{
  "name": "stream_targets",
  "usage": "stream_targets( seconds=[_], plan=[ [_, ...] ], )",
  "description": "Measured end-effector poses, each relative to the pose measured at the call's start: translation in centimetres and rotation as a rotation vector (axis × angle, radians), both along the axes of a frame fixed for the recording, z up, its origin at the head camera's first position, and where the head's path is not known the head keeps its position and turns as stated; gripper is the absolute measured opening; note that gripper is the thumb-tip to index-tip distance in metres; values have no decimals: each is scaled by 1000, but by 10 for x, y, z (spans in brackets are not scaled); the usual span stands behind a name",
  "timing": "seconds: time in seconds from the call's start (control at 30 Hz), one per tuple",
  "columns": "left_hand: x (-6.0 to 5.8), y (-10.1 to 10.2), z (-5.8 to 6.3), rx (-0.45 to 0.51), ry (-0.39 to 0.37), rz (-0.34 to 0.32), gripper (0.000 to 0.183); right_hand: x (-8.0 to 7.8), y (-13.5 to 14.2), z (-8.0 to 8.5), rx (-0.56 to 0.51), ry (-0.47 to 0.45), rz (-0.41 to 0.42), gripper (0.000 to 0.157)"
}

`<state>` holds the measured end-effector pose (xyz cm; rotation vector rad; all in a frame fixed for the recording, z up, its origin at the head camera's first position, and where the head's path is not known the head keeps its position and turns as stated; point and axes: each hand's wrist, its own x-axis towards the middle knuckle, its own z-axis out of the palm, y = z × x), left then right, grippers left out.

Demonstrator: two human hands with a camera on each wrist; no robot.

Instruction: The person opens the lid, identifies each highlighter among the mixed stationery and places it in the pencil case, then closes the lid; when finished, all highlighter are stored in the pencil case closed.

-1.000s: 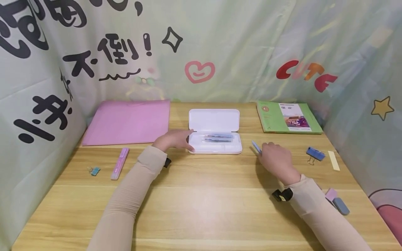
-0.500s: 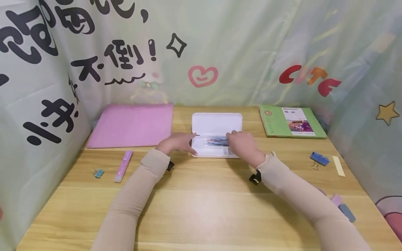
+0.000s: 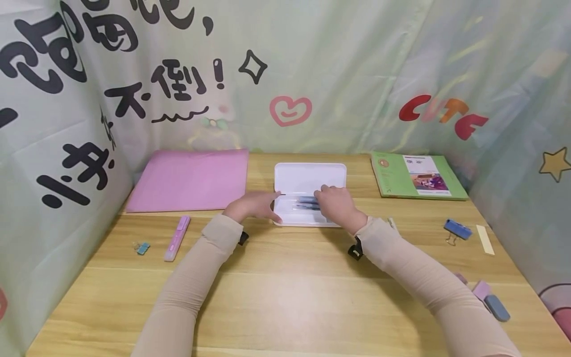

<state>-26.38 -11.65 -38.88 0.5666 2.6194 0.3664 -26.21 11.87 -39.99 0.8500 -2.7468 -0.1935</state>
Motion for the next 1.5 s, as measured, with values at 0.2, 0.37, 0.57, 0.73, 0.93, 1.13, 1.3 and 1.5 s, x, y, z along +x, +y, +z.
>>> stream_targets(
  seconds=[0.2,0.37,0.57,0.73,0.93,1.13,1.3,1.5],
  plan=[
    [0,0,0,1,-1,-1,92,1,2,-2,20,-58,-20,15],
    [1,0,1,3,0,2,91,3,4,-1,5,-49,-20,18],
    [1,1,1,4,9,-6,89,12,10,4,-31,-68,-29,21],
    [1,1,1,10,1,-10,90,25,24,12,-95,-52,-59,18],
    [1,0,1,21,-6,-5,89,38,50,12,-157,5,-123,15],
    [1,0,0,21,-13,0,88,55,79,13,-137,-93,-259,11],
    [0,0,0,18,-17,9,90,68,104,16,-117,-175,-385,16],
    [0,2,0,14,-23,9,92,82,124,16,-138,-261,-492,18]
  ],
)
